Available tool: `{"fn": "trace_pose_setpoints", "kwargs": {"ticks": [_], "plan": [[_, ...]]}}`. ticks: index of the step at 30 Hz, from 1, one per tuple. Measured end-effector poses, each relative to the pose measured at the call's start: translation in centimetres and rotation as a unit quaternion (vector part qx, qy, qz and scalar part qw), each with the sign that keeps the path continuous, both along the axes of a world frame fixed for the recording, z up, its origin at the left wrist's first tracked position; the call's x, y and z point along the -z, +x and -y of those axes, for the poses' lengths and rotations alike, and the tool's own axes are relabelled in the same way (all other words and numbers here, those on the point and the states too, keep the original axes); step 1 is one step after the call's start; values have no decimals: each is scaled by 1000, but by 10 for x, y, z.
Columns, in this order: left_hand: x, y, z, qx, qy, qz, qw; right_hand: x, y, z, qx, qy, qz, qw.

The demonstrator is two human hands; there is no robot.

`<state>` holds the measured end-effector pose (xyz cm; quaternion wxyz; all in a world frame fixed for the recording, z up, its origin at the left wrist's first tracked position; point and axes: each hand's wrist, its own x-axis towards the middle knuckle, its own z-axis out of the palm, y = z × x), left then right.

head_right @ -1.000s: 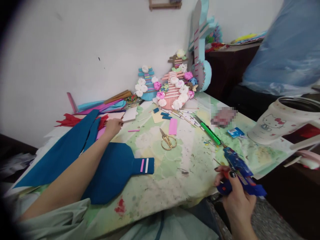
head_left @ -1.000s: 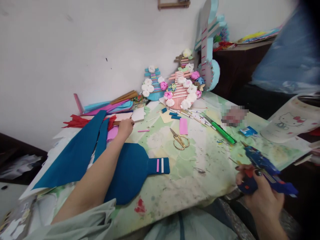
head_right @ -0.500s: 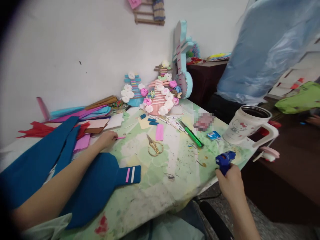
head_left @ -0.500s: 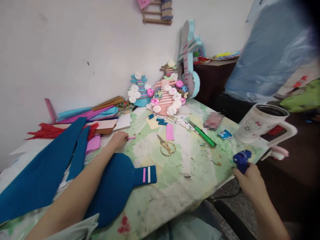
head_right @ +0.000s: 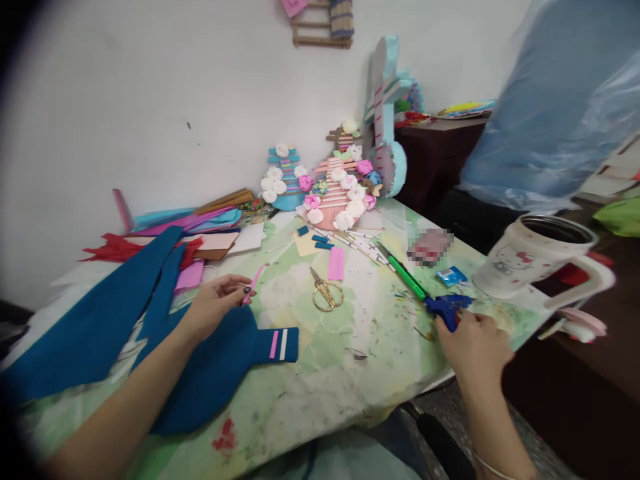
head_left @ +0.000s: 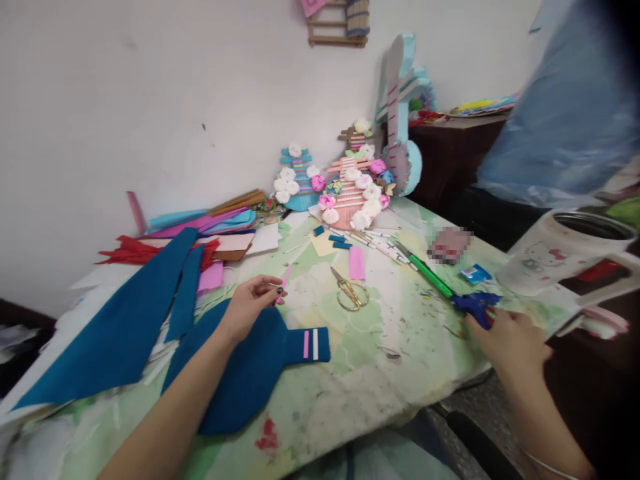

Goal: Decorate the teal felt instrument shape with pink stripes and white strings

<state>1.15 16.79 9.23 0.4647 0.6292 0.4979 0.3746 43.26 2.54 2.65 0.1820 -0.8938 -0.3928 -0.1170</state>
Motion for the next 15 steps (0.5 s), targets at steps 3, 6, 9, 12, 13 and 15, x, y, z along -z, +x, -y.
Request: {"fn": "trace_pose_setpoints", "kwargs": {"ticks": [3,6,9,12,13,15], "plan": [[-4,3,31,-36,-71,118,990,-13,-20,-7,-56,113,-14,992],[0,9,51,-56,-104,174,978,-29,-64,-27,-263,167,-224,923],[6,17,65,-50,-105,188,975,-45,-126,-55,-445,106,-480,748],[12,24,75,-41,-99,182,977,-55,-182,-84,-529,48,-595,602],[14,25,78,-40,-99,180,978,-56,-197,-93,-544,37,-612,573],[15,24,83,-46,-97,175,979,-56,-218,-107,-559,24,-630,539]]}}
